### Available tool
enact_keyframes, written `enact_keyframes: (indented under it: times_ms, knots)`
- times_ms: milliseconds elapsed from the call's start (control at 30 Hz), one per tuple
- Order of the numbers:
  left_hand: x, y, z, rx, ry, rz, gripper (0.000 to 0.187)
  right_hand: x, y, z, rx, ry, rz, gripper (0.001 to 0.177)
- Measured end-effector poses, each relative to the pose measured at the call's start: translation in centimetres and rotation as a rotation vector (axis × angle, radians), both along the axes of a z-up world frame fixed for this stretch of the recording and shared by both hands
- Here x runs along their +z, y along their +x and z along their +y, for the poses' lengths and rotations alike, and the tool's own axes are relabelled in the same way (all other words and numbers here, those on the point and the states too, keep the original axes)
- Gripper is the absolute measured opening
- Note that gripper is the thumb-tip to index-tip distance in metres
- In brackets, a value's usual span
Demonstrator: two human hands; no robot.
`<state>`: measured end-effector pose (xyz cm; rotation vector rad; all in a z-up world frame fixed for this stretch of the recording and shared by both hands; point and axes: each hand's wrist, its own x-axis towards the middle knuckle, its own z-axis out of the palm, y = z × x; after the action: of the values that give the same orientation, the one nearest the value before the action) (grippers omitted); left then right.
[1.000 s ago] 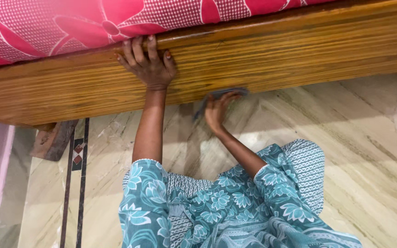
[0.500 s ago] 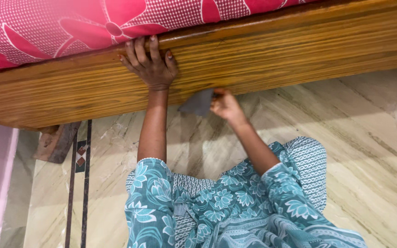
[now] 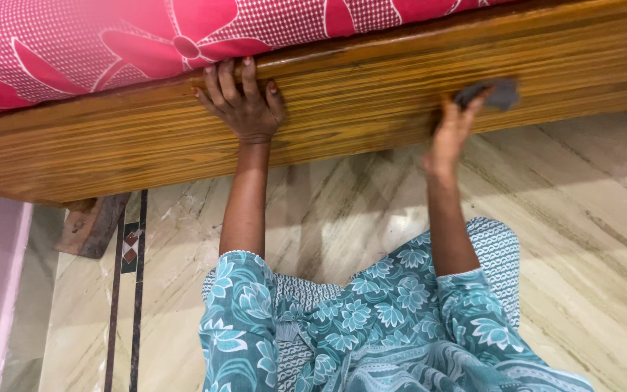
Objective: The person sits on the floor and wipes the wooden side of a bed frame using a grey cloth. They repeatedly rub the surface back and forth, occasionally folding the cloth to use a clean section.
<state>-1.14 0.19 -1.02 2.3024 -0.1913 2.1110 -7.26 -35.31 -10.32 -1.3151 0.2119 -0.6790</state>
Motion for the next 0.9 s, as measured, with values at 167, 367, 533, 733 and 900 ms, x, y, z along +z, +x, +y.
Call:
enact_keyframes:
  times_ms: [167, 367, 533, 733, 900]
  knots:
    - [0.0, -0.1, 0.2, -0.011, 0.004, 0.017, 0.050, 3.7, 0.0, 10.7, -0.224, -0.842, -0.201, 0.078]
    - [0.0, -0.1, 0.0, -0.022, -0.010, 0.016, 0.049, -1.5, -1.4, 20.7, 0.381, -1.599, -0.277, 0.049]
    - [0.3, -0.5, 0.0, -0.028, -0.008, 0.017, 0.049, -8.6, 0.3, 17.4, 0.342, -1.750, -0.705, 0.048]
    - [0.0, -0.5, 0.1, -0.013, 0.010, 0.048, 0.050, -10.7, 1.5, 2.9, -0.057, -1.717, -0.573, 0.049]
    - [-0.1, -0.1, 0.1, -0.012, 0.005, 0.021, 0.051, -7.1, 2.3, -10.3, -0.543, -1.398, -0.202, 0.060]
